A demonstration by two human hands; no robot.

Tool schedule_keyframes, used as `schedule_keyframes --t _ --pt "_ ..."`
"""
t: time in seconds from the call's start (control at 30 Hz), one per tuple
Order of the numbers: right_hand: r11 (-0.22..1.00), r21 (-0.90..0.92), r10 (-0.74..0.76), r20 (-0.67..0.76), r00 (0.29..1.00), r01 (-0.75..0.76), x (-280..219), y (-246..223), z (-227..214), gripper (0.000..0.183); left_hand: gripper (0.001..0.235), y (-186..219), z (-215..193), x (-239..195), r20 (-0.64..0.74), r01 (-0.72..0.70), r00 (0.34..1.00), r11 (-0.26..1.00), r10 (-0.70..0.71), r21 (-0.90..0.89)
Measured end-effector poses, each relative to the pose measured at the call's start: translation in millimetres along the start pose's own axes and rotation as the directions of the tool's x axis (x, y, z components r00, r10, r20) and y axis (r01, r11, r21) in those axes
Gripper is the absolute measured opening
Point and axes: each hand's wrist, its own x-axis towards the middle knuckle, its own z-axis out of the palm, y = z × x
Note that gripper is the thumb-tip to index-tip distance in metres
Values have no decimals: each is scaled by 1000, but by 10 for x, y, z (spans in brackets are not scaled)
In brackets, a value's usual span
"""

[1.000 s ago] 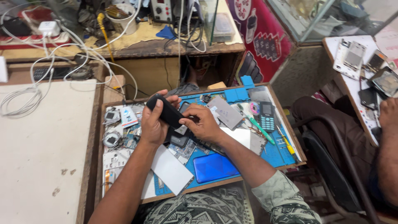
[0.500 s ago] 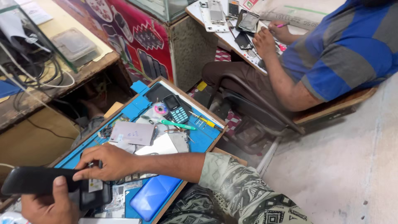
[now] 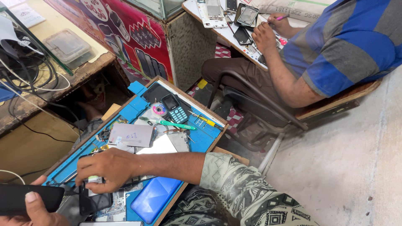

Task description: The person disassembles a black feature phone, removes the battery, and navigates the menu. They then reassemble the phone and connect a charging cable. Finally, they pick up a disassembled smartphone and use a tool to adjust internal components.

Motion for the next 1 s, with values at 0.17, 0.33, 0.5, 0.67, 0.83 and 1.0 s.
schedule_keyframes --t 0.17,0.33,0.5,0.67,0.83,1.0 --pt "970 -213 -101 73 992 115 34 31 18 14 36 -388 -217 71 -282 203 945 973 -165 110" --pt "944 -267 -187 55 981 195 43 38 16 17 37 -435 -289 384 -453 169 860 968 -236 -183" --pt "956 -209 -178 144 973 206 120 -35 -22 16 40 -1 -210 360 -352 -35 901 768 -252 -639" --pt "961 -274 -6 149 989 47 153 -78 -131 15 37 359 -45 476 -453 -83 846 769 -282 -634" --pt "970 -242 18 151 988 19 188 -137 -133 15 45 551 -1 562 -524 -64 783 795 -335 -604" --pt "980 -192 -5 186 983 41 189 -204 -72 16 51 582 -48 586 -486 -74 809 762 -332 -644"
